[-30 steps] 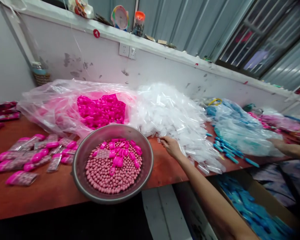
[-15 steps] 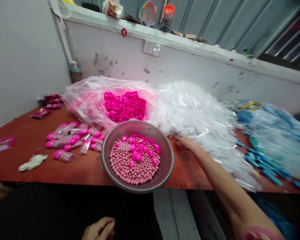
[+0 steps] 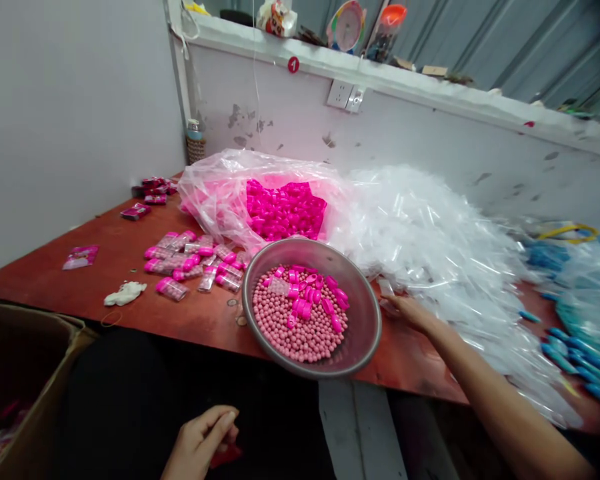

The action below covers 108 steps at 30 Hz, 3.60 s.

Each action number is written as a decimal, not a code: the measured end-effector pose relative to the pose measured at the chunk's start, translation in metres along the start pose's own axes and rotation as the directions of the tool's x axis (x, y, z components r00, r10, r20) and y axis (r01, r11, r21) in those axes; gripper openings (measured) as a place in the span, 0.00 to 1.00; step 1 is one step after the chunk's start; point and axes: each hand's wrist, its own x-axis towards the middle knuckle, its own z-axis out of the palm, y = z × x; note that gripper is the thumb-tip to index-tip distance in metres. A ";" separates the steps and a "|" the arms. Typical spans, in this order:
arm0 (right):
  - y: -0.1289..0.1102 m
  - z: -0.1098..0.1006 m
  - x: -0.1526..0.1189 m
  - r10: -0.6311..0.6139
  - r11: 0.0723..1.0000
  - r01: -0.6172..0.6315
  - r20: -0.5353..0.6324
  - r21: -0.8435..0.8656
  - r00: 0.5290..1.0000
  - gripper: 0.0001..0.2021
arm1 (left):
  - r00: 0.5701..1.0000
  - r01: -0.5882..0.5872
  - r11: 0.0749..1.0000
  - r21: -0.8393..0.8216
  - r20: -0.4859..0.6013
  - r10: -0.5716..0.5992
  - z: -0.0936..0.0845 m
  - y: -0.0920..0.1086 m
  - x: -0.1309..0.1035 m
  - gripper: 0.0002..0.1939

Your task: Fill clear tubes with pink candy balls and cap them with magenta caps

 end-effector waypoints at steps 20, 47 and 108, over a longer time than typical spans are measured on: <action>-0.241 0.003 -0.036 -0.594 0.779 0.616 0.455 0.118 0.664 0.10 | 0.733 -0.615 0.710 0.343 -0.081 0.675 0.000 0.154 0.060 0.11; -0.209 -0.060 -0.051 -0.452 0.374 0.215 -0.025 0.902 0.892 0.15 | 0.775 -0.260 0.904 -0.339 0.485 0.405 0.034 0.197 0.081 0.11; -0.212 -0.056 -0.027 -0.280 0.260 0.100 -0.024 0.960 0.960 0.18 | 0.918 -0.102 0.804 -0.586 0.256 0.303 0.046 0.197 0.081 0.16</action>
